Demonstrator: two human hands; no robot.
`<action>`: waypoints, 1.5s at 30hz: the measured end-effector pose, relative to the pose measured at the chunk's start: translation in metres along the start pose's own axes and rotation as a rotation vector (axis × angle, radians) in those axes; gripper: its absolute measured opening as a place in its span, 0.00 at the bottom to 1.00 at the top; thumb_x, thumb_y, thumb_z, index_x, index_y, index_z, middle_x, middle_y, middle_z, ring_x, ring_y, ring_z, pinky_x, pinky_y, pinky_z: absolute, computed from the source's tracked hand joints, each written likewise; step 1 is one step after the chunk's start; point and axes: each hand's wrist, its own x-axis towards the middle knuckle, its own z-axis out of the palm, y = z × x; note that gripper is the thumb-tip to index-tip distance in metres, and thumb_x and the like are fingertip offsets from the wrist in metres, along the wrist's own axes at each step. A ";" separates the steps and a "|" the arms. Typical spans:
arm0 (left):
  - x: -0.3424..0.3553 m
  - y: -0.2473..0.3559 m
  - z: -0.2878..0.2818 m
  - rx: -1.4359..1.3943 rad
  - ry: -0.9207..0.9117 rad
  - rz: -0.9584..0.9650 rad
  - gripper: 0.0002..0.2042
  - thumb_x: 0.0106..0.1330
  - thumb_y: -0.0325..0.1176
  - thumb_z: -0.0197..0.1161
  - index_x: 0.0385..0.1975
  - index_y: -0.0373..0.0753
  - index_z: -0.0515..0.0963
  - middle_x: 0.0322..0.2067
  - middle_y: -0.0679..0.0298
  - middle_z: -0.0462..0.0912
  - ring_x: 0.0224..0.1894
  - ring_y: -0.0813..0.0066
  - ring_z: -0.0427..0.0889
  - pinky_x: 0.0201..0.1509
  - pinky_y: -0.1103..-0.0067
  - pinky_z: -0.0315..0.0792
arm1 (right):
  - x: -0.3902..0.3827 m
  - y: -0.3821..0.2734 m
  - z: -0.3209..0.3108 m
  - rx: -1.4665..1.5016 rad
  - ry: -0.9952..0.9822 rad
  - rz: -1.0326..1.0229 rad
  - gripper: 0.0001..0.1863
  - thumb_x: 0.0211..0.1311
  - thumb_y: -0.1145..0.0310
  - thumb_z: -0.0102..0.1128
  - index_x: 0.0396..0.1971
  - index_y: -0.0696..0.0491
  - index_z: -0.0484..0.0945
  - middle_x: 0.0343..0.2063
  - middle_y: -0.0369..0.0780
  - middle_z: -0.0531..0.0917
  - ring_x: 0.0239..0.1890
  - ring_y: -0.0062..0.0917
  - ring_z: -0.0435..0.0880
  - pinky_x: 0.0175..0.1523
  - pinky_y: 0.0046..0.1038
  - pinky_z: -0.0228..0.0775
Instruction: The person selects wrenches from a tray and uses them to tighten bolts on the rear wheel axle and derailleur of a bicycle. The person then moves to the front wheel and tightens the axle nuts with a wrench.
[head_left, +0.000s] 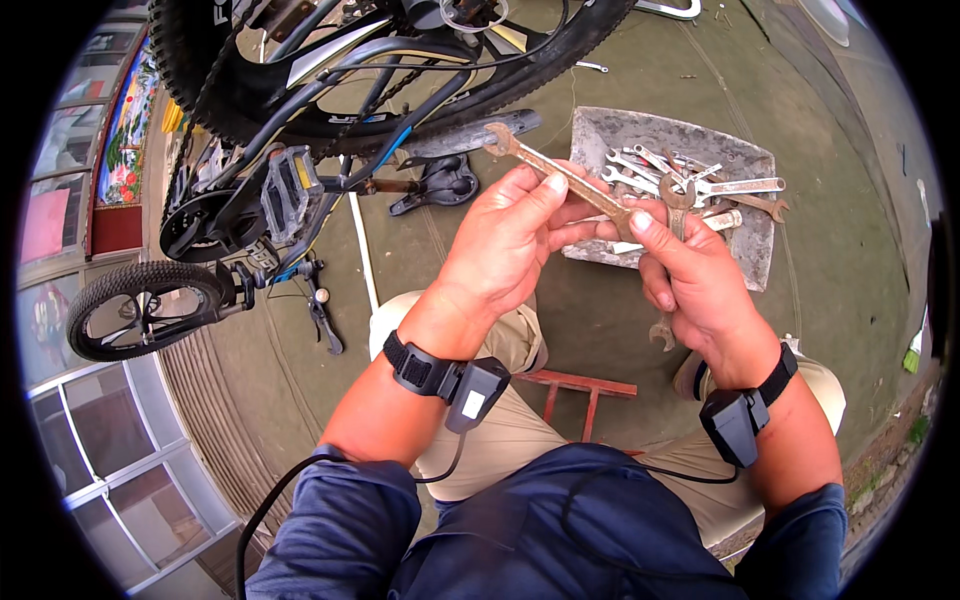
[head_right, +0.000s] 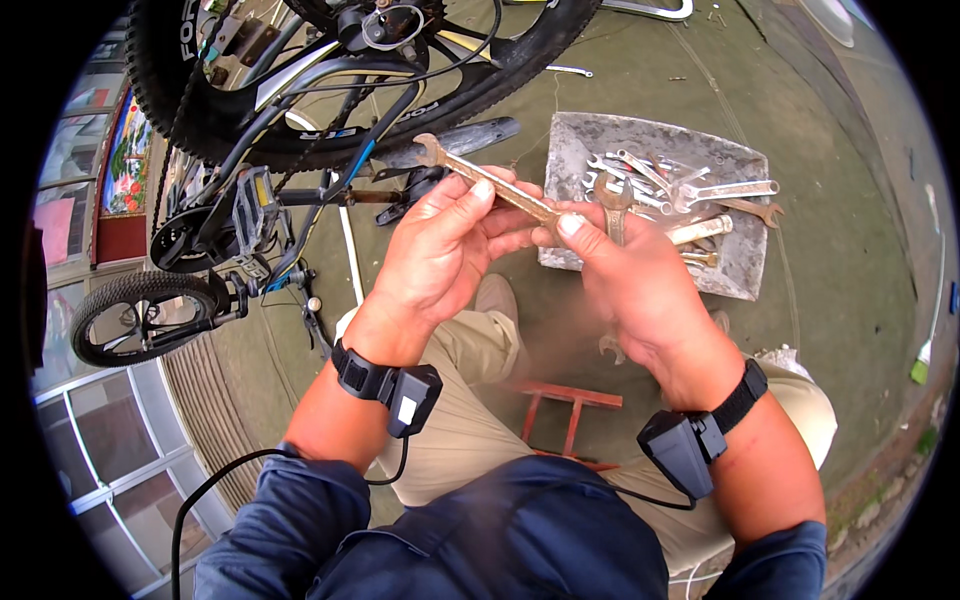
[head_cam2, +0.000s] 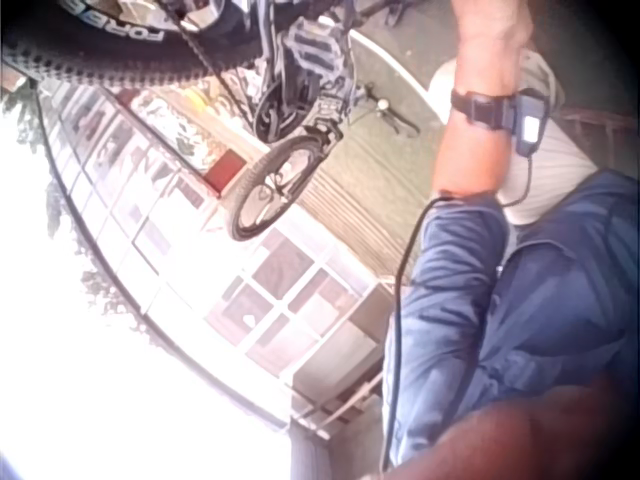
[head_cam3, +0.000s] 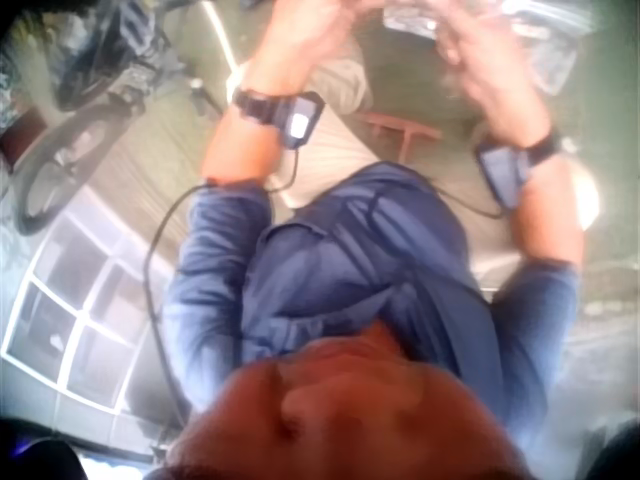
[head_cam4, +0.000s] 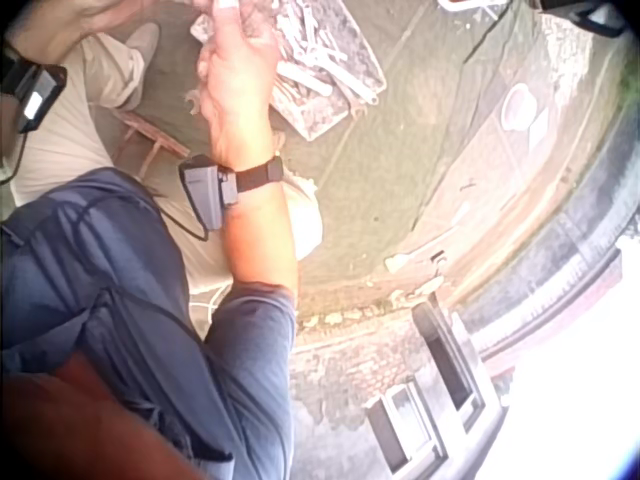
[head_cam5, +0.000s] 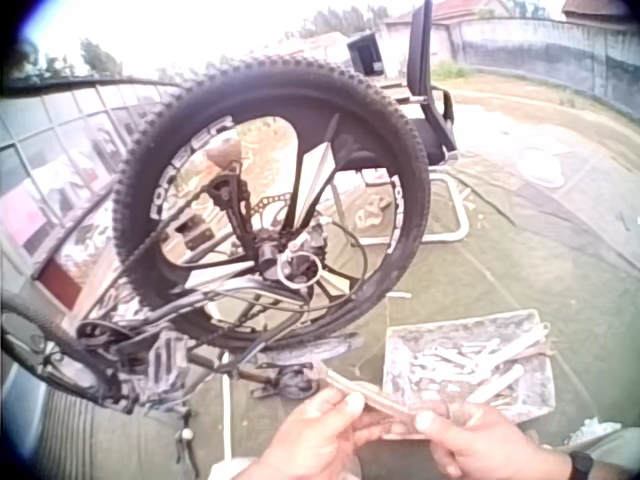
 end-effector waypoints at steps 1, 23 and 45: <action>0.003 0.006 -0.007 0.014 0.032 0.011 0.13 0.77 0.36 0.53 0.54 0.35 0.72 0.50 0.51 0.82 0.53 0.57 0.83 0.58 0.63 0.77 | 0.000 0.001 0.002 -0.057 0.011 -0.018 0.19 0.70 0.61 0.63 0.53 0.57 0.77 0.36 0.35 0.85 0.19 0.08 0.65 0.22 0.15 0.54; 0.012 0.061 -0.063 1.255 0.456 0.388 0.14 0.75 0.36 0.54 0.50 0.35 0.81 0.26 0.70 0.77 0.30 0.83 0.73 0.36 0.81 0.70 | -0.003 -0.004 0.006 -0.241 0.055 -0.026 0.23 0.67 0.59 0.60 0.55 0.58 0.74 0.41 0.35 0.85 0.22 0.10 0.65 0.23 0.17 0.56; 0.048 0.065 -0.064 1.536 0.593 0.710 0.11 0.65 0.34 0.66 0.38 0.32 0.80 0.33 0.54 0.81 0.35 0.56 0.82 0.41 0.67 0.75 | -0.003 -0.006 0.005 -0.208 0.049 -0.067 0.23 0.67 0.60 0.59 0.56 0.59 0.73 0.40 0.35 0.84 0.20 0.10 0.63 0.23 0.16 0.54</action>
